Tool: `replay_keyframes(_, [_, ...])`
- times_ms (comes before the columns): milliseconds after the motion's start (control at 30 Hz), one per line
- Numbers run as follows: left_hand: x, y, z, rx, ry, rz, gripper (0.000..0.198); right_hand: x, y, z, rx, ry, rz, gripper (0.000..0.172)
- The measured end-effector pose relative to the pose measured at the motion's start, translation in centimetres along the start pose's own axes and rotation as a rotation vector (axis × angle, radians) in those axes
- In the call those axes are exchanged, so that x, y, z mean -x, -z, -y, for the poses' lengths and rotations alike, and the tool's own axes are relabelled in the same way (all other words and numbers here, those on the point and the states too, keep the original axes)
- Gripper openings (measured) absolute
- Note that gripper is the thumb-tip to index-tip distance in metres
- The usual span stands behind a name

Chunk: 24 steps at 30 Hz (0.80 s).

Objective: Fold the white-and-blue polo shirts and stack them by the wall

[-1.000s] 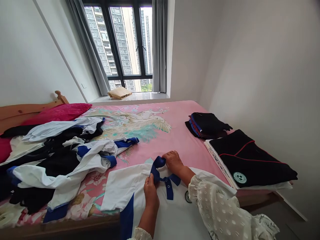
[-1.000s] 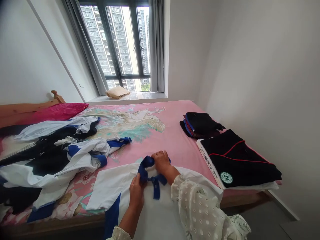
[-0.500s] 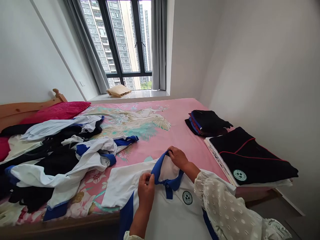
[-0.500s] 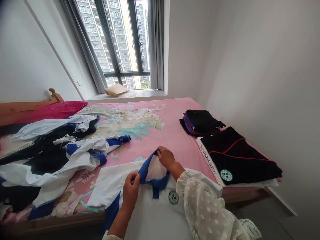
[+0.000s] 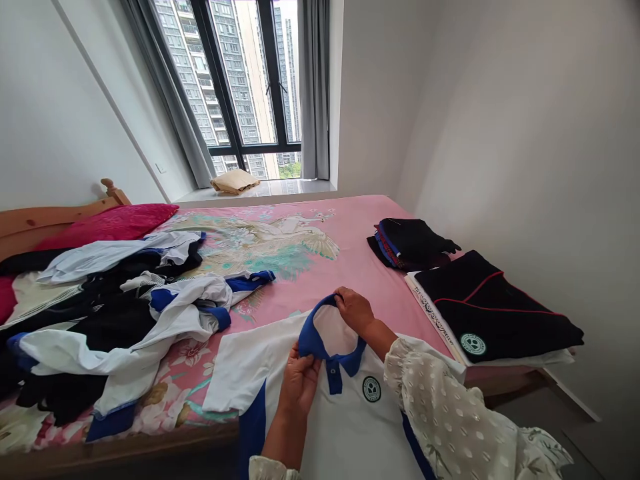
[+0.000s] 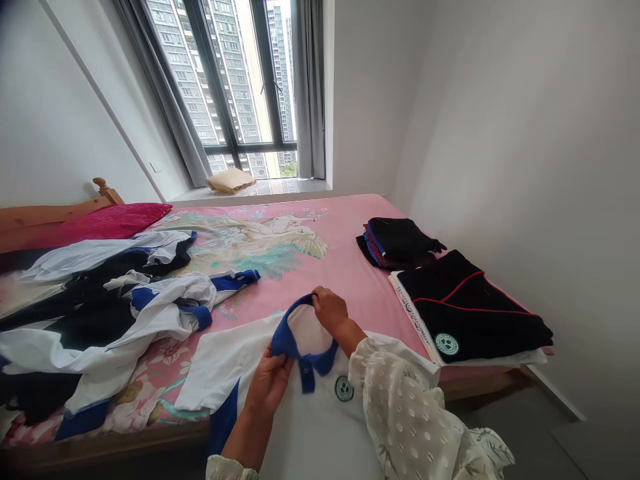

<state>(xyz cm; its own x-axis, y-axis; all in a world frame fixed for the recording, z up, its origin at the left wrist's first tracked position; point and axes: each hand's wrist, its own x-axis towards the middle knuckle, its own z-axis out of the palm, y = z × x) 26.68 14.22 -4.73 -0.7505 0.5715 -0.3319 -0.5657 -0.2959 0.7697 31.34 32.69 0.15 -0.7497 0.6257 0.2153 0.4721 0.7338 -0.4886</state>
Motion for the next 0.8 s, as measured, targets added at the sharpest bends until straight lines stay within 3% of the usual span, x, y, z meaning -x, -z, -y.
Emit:
replay_keyframes(67, [-0.1,-0.2,-0.4,0.029,-0.018,0.039,0.044,0.0,0.0,-0.6,0.01,-0.03,0.013,0.023])
replay_keyframes(267, [-1.7,-0.3,-2.6,-0.594,-0.336,-0.229,0.033,0.6,-0.4,-2.3,-0.002,-0.058,0.094,0.023])
replay_keyframes(400, [-3.8,-1.9,-4.0,-1.094,-0.531,-0.126,0.044,1.1,-0.4,-2.7,0.004,-0.057,0.141,0.031])
replay_keyframes(533, [-6.8,-3.5,-4.3,-1.291,-0.399,0.008,0.033,1.4,0.0,-3.6,0.049,-0.11,0.162,0.041])
replay_keyframes(633, [-8.9,-3.7,-4.6,-1.271,-0.336,0.081,0.024,1.1,0.5,-5.2,0.047,-0.188,0.173,0.021])
replay_keyframes(700, [-9.9,-3.1,-5.3,-1.257,-0.341,0.103,0.038,0.6,0.8,-6.5,0.003,-0.222,0.147,0.021])
replay_keyframes(800, [-10.7,-0.7,-6.8,-1.312,-0.362,0.099,0.051,0.3,1.3,-8.4,-0.079,-0.229,0.092,0.041])
